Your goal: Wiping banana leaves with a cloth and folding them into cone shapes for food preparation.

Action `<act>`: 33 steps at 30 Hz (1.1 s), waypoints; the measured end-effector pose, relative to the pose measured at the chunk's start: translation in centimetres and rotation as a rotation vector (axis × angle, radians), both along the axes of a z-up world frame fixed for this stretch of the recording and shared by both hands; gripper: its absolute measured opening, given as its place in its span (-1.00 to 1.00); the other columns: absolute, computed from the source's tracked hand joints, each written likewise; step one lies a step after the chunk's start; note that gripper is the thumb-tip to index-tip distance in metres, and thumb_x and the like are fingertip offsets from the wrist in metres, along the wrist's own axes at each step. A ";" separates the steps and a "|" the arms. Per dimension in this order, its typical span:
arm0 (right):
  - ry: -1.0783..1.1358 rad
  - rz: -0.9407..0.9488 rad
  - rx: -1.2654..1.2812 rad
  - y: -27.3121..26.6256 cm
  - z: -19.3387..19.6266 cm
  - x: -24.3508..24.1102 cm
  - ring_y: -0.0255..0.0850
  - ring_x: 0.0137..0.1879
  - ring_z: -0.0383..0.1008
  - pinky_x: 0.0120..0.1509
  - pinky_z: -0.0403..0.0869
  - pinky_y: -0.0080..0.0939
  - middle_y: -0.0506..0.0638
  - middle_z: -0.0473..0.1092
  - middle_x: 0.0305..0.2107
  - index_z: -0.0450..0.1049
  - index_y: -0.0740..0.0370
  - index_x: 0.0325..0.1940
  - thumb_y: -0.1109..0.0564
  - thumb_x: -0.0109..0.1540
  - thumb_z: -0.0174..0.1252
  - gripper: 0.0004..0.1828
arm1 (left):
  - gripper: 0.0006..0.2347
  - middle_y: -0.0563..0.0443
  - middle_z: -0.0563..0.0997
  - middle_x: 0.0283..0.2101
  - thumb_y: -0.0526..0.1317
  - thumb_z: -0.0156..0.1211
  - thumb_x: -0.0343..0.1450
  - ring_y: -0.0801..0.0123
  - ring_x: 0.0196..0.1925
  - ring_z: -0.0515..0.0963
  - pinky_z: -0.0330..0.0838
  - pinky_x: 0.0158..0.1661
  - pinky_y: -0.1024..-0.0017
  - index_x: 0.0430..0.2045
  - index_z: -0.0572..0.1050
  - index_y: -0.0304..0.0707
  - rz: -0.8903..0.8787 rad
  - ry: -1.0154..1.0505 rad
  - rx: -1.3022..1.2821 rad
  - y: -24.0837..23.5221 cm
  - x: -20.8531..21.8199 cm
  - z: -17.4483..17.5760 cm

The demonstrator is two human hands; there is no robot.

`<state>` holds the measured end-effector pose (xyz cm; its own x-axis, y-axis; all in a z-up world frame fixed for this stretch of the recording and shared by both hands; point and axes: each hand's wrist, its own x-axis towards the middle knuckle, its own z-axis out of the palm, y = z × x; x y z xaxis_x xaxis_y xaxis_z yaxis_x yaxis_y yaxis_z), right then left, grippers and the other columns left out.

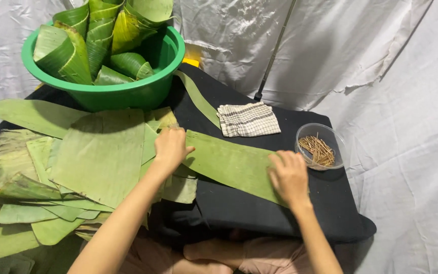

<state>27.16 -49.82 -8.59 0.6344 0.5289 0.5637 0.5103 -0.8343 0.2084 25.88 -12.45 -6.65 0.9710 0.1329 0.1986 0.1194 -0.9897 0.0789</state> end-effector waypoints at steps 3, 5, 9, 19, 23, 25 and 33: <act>0.306 0.215 -0.042 3.8 2.0 -3.3 -0.05 0.38 0.17 0.48 -0.08 0.47 -0.10 0.32 0.17 0.46 -0.25 0.14 -0.41 0.09 0.28 -0.40 | -0.47 -0.19 0.62 -0.44 0.24 0.38 0.25 -0.01 -0.23 0.66 0.56 -0.17 0.14 -0.29 0.59 -0.33 -0.054 -0.101 0.084 0.5 1.2 -1.4; 0.450 0.230 -0.034 5.1 1.2 -3.7 -0.03 0.41 0.15 0.49 -0.12 0.48 -0.07 0.30 0.23 0.40 -0.26 0.24 -0.42 0.14 0.24 -0.36 | -0.48 -0.22 0.64 -0.40 0.22 0.27 0.33 -0.05 -0.15 0.63 0.50 -0.09 0.11 -0.17 0.57 -0.33 -0.056 -0.106 -0.008 0.5 1.2 -2.1; 0.629 0.274 0.095 5.2 -2.1 -2.8 0.01 0.49 0.12 0.50 0.04 0.39 -0.14 0.27 0.34 0.40 -0.38 0.33 -0.17 0.38 -0.03 -0.58 | -0.58 -0.12 0.68 -0.07 0.01 0.26 0.40 0.00 0.10 0.48 0.29 0.15 0.11 0.08 0.51 -0.19 -0.051 -0.128 -0.306 1.0 -0.7 -2.9; 0.835 0.387 0.227 3.8 1.4 -2.4 -0.04 0.44 0.26 0.52 0.07 0.25 -0.12 0.49 0.17 0.60 -0.25 0.15 -0.01 0.28 0.21 -0.66 | -0.80 0.07 0.68 -0.40 0.04 0.39 0.29 0.06 -0.13 0.58 0.39 -0.02 0.17 -0.37 0.65 0.06 -0.099 -0.218 -0.756 2.0 -1.1 -2.0; 0.864 0.296 0.255 4.9 3.6 3.2 0.01 0.19 0.53 0.48 0.21 0.20 0.05 0.61 -0.09 0.65 0.03 -0.02 0.13 0.23 0.20 -0.74 | -0.82 0.24 0.69 -0.39 -0.05 0.25 0.32 0.19 -0.03 0.54 0.29 0.09 0.23 -0.23 0.61 0.28 -0.062 -0.019 -0.679 1.5 -1.5 -0.8; 0.705 0.286 0.261 6.3 2.5 7.1 0.08 0.19 0.51 0.40 0.33 0.18 0.09 0.57 -0.03 0.58 0.05 0.11 0.22 0.19 0.18 -0.61 | -0.84 0.23 0.70 -0.36 -0.07 0.18 0.35 0.21 -0.01 0.54 0.29 0.08 0.24 -0.25 0.61 0.33 -0.075 0.001 -0.612 1.4 -1.6 -0.5; 0.507 -0.091 0.285 11.1 -4.1 14.3 0.00 0.51 0.15 0.55 0.02 0.15 -0.05 0.30 0.34 0.37 -0.30 0.37 0.15 0.27 0.05 -0.42 | -0.79 0.20 0.73 -0.31 0.03 0.28 0.33 0.23 0.03 0.50 0.20 0.16 0.26 -0.20 0.63 0.25 -0.128 0.133 -0.609 1.9 -1.3 0.2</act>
<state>41.50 -38.70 -12.72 0.8977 0.3320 0.2897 0.4116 -0.8666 -0.2820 24.60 -10.58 -6.41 0.9979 0.0648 0.0006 0.0502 -0.7790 0.6250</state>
